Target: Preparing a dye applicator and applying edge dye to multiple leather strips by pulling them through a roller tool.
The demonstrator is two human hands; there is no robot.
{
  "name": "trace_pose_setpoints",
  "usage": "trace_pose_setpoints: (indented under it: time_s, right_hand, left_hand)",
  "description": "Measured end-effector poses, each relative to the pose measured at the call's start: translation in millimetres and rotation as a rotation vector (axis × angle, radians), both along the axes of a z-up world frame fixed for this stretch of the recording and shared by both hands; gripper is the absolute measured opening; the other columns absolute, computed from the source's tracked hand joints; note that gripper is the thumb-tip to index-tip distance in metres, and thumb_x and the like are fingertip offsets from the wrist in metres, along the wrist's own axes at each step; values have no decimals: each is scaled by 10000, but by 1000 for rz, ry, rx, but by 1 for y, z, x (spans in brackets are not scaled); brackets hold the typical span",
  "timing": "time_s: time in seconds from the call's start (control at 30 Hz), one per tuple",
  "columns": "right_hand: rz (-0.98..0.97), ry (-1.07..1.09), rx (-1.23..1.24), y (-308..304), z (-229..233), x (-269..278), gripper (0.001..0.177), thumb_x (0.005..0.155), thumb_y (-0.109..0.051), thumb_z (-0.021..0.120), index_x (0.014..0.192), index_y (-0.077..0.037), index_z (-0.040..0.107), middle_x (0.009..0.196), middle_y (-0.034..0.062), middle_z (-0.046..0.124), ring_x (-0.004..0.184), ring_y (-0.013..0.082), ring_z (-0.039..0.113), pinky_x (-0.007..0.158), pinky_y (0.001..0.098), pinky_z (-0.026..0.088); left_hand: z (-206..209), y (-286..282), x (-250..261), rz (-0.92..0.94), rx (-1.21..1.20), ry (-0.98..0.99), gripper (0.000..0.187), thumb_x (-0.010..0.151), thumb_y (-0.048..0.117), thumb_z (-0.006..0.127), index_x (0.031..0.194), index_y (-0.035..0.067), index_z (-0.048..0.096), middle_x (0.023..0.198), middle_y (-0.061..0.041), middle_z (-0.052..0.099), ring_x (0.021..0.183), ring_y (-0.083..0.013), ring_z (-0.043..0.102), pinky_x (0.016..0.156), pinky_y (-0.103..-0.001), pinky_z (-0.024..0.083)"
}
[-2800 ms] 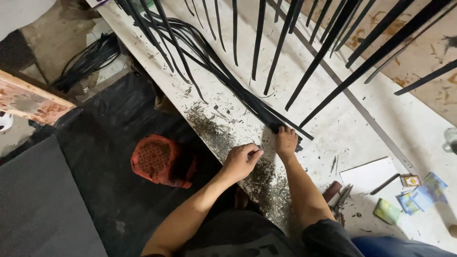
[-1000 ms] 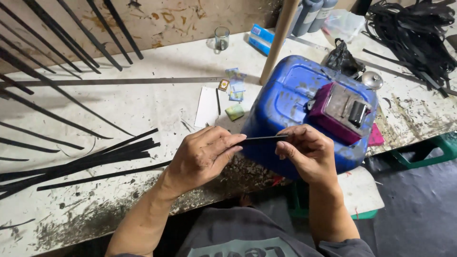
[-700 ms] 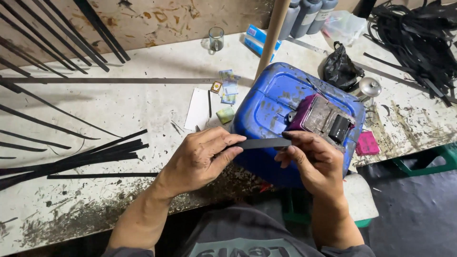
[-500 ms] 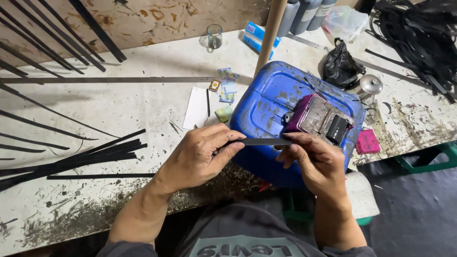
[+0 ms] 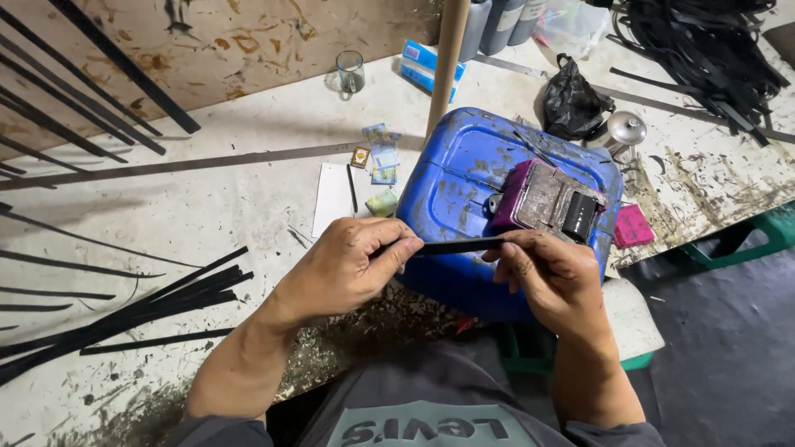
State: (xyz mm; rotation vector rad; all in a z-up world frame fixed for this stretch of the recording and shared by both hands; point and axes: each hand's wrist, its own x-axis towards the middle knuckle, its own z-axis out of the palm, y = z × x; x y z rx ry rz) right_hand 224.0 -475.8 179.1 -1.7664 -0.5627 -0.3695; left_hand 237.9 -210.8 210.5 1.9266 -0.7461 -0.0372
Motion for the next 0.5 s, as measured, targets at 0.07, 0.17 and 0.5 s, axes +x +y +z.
trace_pose_setpoints:
  time_s: [0.07, 0.17, 0.5]
  right_hand:
    - [4, 33, 38, -3, -6, 1, 118, 967, 11, 629, 932, 77, 720, 617, 138, 727, 382, 151, 607, 446, 247, 526]
    - [16, 87, 121, -5, -12, 1, 114, 964, 20, 625, 963, 96, 711, 655, 156, 731, 406, 148, 610, 452, 251, 531]
    - [-37, 90, 192, -7, -10, 7, 206, 958, 32, 625, 1108, 159, 686, 646, 198, 700, 445, 173, 638, 524, 269, 559]
  left_hand:
    - [5, 0, 1, -35, -25, 78, 259, 1040, 153, 561, 880, 47, 735, 640, -126, 703, 561, -215, 669, 516, -314, 527]
    - [4, 2, 8, -112, -85, 231, 295, 1053, 177, 541, 866, 56, 734, 648, -95, 731, 596, -152, 659, 557, -291, 543]
    - [6, -4, 17, -119, -194, 398, 255, 1038, 140, 583, 864, 12, 719, 606, -82, 697, 512, -98, 574, 509, -229, 503]
